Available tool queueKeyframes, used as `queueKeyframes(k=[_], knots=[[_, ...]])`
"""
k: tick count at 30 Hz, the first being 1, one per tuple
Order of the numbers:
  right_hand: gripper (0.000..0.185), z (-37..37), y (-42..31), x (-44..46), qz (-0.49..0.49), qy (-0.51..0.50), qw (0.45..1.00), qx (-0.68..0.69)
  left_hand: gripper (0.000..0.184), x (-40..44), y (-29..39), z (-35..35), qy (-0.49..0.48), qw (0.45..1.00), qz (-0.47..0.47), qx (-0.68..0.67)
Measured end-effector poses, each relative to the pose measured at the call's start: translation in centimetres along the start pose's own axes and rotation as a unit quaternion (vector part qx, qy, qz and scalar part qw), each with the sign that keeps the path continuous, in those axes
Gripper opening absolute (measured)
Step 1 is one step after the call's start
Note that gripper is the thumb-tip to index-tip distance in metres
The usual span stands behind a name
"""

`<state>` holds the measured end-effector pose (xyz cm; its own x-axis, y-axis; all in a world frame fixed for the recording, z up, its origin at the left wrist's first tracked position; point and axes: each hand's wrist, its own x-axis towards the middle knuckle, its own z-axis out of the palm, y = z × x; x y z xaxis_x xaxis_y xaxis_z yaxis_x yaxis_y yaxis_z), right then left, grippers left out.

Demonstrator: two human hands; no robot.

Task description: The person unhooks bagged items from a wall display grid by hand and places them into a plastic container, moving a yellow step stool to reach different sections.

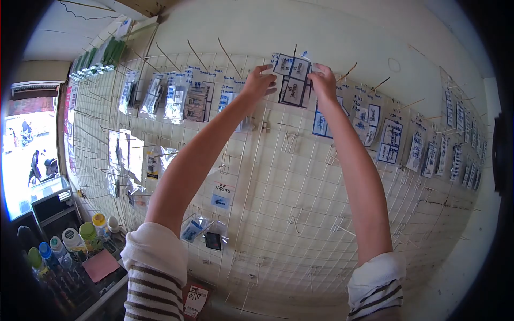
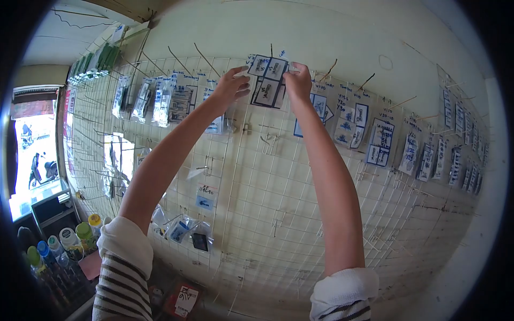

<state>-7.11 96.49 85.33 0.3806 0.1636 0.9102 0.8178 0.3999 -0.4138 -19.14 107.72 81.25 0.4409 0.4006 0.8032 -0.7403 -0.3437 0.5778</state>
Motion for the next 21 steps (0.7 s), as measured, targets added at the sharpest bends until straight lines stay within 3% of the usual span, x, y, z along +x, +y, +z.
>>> queueKeyframes(k=[14, 21], knots=[[0.041, -0.8, -5.3, -2.0, -0.056, 0.015, 0.993, 0.098, 0.042, -2.9, 4.3, 1.2, -0.001, 0.997, 0.056, -0.043], [0.038, -0.8, -3.7, -0.3, -0.018, 0.021, 0.997, 0.077, 0.042, -3.5, 3.4, 1.0, -0.020, 0.997, 0.043, -0.057]])
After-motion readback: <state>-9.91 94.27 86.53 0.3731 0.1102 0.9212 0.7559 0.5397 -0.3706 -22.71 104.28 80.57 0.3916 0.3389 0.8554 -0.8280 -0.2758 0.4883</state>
